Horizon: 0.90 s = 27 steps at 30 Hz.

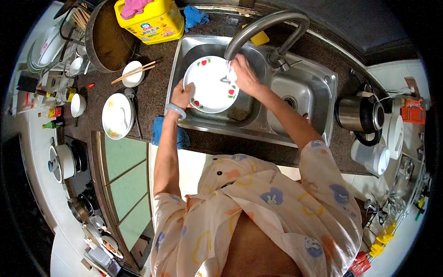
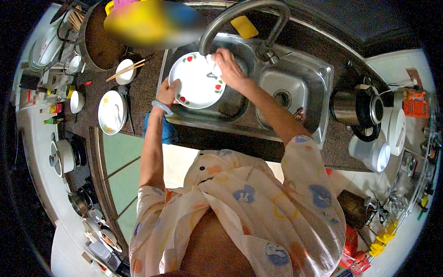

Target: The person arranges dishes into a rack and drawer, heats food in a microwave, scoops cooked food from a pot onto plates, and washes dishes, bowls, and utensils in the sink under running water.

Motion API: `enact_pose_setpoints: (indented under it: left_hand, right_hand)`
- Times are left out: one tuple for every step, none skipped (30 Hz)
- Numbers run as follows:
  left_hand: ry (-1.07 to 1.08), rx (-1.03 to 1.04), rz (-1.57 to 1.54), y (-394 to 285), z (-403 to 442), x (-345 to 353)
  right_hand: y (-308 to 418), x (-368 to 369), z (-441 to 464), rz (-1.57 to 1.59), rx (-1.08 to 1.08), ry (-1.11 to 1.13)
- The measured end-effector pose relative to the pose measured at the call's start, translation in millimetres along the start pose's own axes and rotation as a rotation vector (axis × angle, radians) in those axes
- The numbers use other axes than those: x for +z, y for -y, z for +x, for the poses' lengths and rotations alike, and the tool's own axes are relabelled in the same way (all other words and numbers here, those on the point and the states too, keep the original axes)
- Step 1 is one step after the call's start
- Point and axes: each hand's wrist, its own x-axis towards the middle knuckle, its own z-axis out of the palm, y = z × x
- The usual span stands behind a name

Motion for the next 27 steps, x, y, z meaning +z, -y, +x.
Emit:
enact_pose_setpoints:
  left_hand:
    - [-0.004, 0.005, 0.001, -3, 6, -1]
    - [0.071, 0.062, 0.122, -6, 13, -2]
    - [0.142, 0.122, 0.243, -10, 21, -3]
    - [0.136, 0.125, 0.243, -16, 28, -2]
    - [0.193, 0.144, 0.384, -24, 36, 2]
    - [0.237, 0.159, 0.526, -32, 42, 3]
    - [0.154, 0.25, 0.685, -35, 51, 3]
    - [0.07, 0.325, 0.848, -33, 54, 5]
    - [-0.005, 0.319, 0.878, -45, 47, 9]
    - [-0.076, 0.317, 0.908, -59, 41, 15]
    - [-0.213, 0.344, 0.767, -53, 43, 20]
    - [-0.344, 0.377, 0.625, -43, 45, 25]
    - [-0.405, 0.354, 0.43, -31, 46, 30]
    - [-0.456, 0.336, 0.232, -17, 46, 37]
    - [-0.526, 0.379, 0.166, 4, 48, 46]
    - [-0.521, 0.321, -0.007, 31, 51, 57]
    - [-0.472, 0.151, -0.052, 48, 45, 69]
    - [-0.529, 0.243, -0.26, 59, 34, 93]
    - [-0.511, 0.224, -0.368, 60, 22, 108]
    - [-0.487, 0.201, -0.476, 59, 17, 120]
    - [-0.418, 0.202, -0.552, 61, 17, 121]
    - [-0.351, 0.198, -0.626, 68, 18, 112]
    - [-0.261, 0.211, -0.554, 73, 21, 100]
    - [-0.269, 0.214, -0.457, 74, 23, 91]
    - [-0.25, 0.199, -0.35, 60, 17, 77]
    - [-0.177, 0.238, -0.18, 60, 18, 58]
    - [-0.131, 0.274, -0.104, 49, 12, 47]
  right_hand:
    - [-5, 0, 12, 0.001, -0.005, -0.003]
    - [-8, 1, 22, 0.087, 0.044, 0.048]
    - [-10, 2, 29, 0.131, 0.062, 0.074]
    - [-13, 4, 36, 0.175, 0.081, 0.099]
    - [-19, 9, 39, 0.094, 0.152, 0.326]
    - [-23, 13, 37, 0.109, 0.171, 0.387]
    - [-28, 18, 34, 0.122, 0.191, 0.447]
    - [-20, 7, 30, 0.122, 0.294, 0.462]
    - [-27, 15, 22, 0.176, 0.291, 0.345]
    - [-23, 7, 17, 0.242, 0.306, 0.304]
    - [-13, -2, 11, 0.257, 0.392, 0.202]
    - [-22, 9, -1, 0.406, 0.383, 0.063]
    - [-32, 21, -12, 0.464, 0.461, 0.008]
    - [-37, 28, -19, 0.517, 0.543, -0.052]
    - [-29, 29, -22, 0.519, 0.539, -0.049]
    - [-13, 30, -26, 0.715, 0.831, -0.14]
    - [5, 29, -29, 0.904, 1.126, -0.239]
    - [29, 24, -29, 0.962, 1.19, -0.305]
    - [24, 40, -39, 0.997, 1.287, -0.255]
    - [32, 49, -47, 1.156, 1.221, -0.326]
    - [26, 63, -57, 1.158, 1.317, -0.26]
    - [32, 56, -58, 1.183, 1.363, -0.16]
    - [38, 51, -55, 1.171, 1.394, -0.141]
    - [24, 59, -57, 1.01, 1.405, -0.016]
    - [10, 69, -59, 1.035, 1.256, -0.075]
    - [-1, 76, -57, 1.056, 1.106, -0.129]
    - [-19, 72, -44, 0.846, 0.88, -0.093]
